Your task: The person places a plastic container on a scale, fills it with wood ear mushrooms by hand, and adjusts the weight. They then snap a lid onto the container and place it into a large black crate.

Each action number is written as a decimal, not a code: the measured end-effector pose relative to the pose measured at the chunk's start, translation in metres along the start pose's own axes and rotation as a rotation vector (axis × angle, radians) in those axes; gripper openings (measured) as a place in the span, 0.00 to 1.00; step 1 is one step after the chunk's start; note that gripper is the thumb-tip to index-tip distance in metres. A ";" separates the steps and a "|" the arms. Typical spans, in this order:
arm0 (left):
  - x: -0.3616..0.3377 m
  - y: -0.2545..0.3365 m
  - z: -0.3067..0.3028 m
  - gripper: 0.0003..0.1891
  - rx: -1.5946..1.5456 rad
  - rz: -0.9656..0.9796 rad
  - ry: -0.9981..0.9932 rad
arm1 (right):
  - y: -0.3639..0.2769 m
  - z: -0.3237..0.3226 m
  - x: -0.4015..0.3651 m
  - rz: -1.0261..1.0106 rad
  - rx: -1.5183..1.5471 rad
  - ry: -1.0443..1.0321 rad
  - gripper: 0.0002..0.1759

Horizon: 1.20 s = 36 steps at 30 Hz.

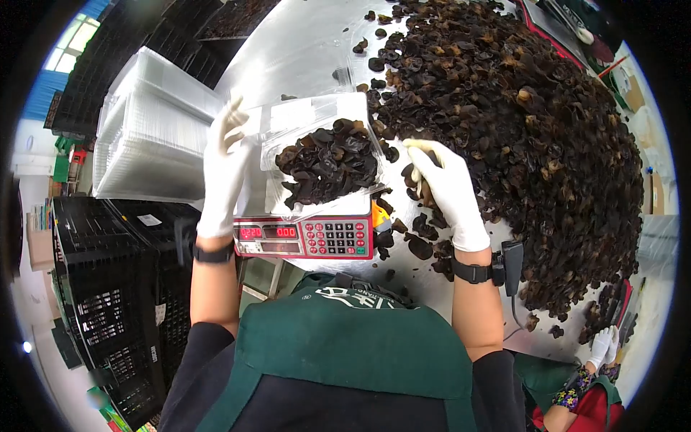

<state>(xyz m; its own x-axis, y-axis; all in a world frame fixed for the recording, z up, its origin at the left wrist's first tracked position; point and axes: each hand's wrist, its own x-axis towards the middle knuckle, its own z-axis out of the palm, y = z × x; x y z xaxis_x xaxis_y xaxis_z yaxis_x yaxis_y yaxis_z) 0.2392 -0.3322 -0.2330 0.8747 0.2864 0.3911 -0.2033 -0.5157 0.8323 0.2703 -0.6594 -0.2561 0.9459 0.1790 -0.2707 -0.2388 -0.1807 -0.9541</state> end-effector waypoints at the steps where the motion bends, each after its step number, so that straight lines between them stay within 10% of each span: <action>1: -0.013 0.003 -0.014 0.27 0.082 0.082 -0.076 | 0.007 -0.001 -0.001 0.001 0.058 -0.049 0.16; 4: -0.054 0.028 -0.039 0.22 0.382 0.179 -0.289 | 0.018 0.001 -0.003 0.015 0.139 -0.155 0.17; 9: -0.099 0.035 -0.015 0.27 -0.015 -0.331 -0.264 | 0.031 0.016 0.005 0.022 -0.008 -0.261 0.13; 13: -0.110 0.020 -0.006 0.13 -0.115 -0.309 -0.193 | 0.008 0.019 -0.008 0.094 0.064 -0.325 0.13; 15: -0.113 -0.005 0.002 0.37 -0.411 -0.353 -0.195 | 0.009 0.021 -0.007 0.089 0.058 -0.329 0.12; 20: -0.103 0.000 0.005 0.42 -0.734 -0.525 -0.227 | 0.035 0.018 0.003 0.088 0.217 -0.326 0.09; 31: -0.152 0.086 -0.092 0.42 -0.830 -0.341 -0.089 | -0.035 0.052 -0.062 -0.330 0.168 -0.393 0.11; 33: -0.156 0.108 -0.151 0.49 -0.441 -0.245 -0.157 | -0.059 0.071 -0.073 -0.450 0.184 -0.434 0.15; 36: -0.166 0.128 -0.207 0.62 -0.710 -0.108 -0.021 | -0.095 0.103 -0.089 -0.538 0.176 -0.553 0.21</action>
<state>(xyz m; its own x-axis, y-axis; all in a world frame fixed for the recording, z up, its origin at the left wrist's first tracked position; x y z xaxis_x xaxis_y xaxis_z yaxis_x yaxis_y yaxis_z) -0.0234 -0.2784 -0.1099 0.9129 0.2873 0.2900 -0.3458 0.1664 0.9234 0.1865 -0.5589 -0.1550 0.7060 0.6615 0.2531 0.1454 0.2144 -0.9659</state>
